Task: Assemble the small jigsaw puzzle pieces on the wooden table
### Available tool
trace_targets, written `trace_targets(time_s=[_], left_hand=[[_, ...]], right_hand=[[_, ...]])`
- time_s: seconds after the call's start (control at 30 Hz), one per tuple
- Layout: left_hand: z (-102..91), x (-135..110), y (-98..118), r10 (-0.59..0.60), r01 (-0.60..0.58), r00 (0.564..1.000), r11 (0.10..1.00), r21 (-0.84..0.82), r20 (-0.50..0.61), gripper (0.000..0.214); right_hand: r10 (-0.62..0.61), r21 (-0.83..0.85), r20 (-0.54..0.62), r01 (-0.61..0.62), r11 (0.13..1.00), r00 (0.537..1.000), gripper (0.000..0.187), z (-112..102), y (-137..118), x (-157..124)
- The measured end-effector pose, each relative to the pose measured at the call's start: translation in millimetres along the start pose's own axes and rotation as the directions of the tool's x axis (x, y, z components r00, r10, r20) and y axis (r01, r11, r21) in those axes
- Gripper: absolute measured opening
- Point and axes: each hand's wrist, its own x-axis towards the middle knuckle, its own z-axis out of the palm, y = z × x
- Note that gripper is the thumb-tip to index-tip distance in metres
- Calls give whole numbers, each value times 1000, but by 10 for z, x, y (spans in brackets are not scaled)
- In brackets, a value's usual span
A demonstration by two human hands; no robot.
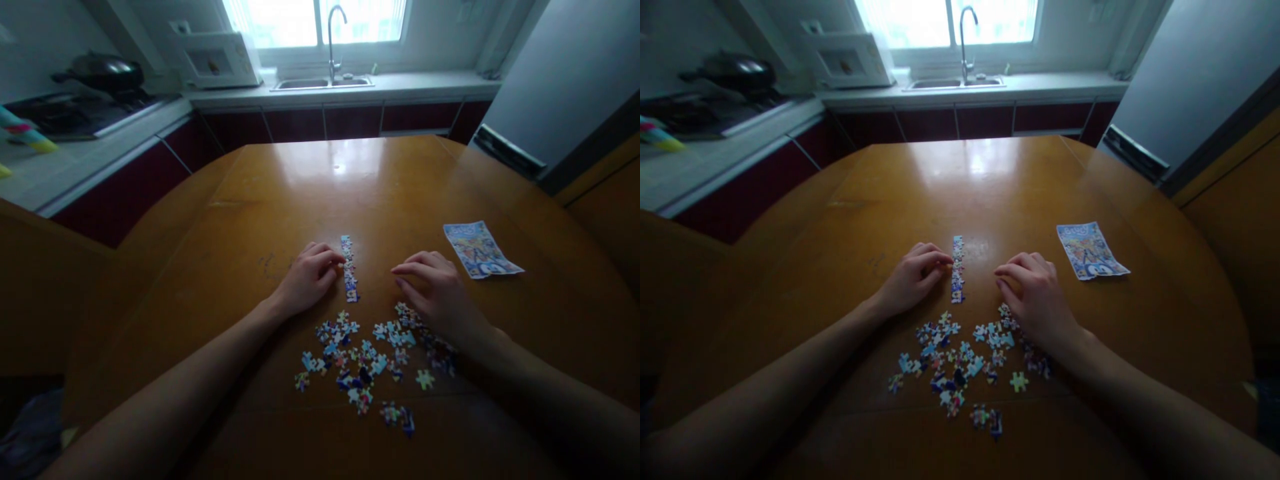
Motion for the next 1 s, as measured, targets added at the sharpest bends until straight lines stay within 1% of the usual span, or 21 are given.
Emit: trace_targets(time_s=[0.37,0.43,0.5,0.63,0.7,0.8,0.9,1.0], left_hand=[[-12,22,-13,0,0,1000,1000,-4,4,20],[-12,26,-26,2,-2,1000,1000,-8,8,20],[-12,31,-30,2,-2,1000,1000,-10,7,19],[-11,36,-15,-4,4,1000,1000,0,2,18],[-10,35,-3,-6,6,1000,1000,7,-3,18],[-7,27,13,-8,8,1000,1000,-4,-7,19],[1,17,15,-7,7,1000,1000,-17,-30,19],[15,10,-2,-19,18,998,1000,-20,-58,18]], right_hand=[[16,4,-144,-16,1000,989,7,-187,158,134],[22,23,-149,-18,1000,989,7,-202,167,148],[24,33,-130,-20,999,991,7,-197,147,146],[-1,74,-43,5,997,999,7,-120,19,82],[-52,104,11,50,993,999,7,-57,-80,18],[-155,138,76,143,980,985,11,42,-252,-96],[-222,147,91,208,967,971,10,121,-406,-181],[-219,105,56,212,972,974,7,159,-486,-196]])
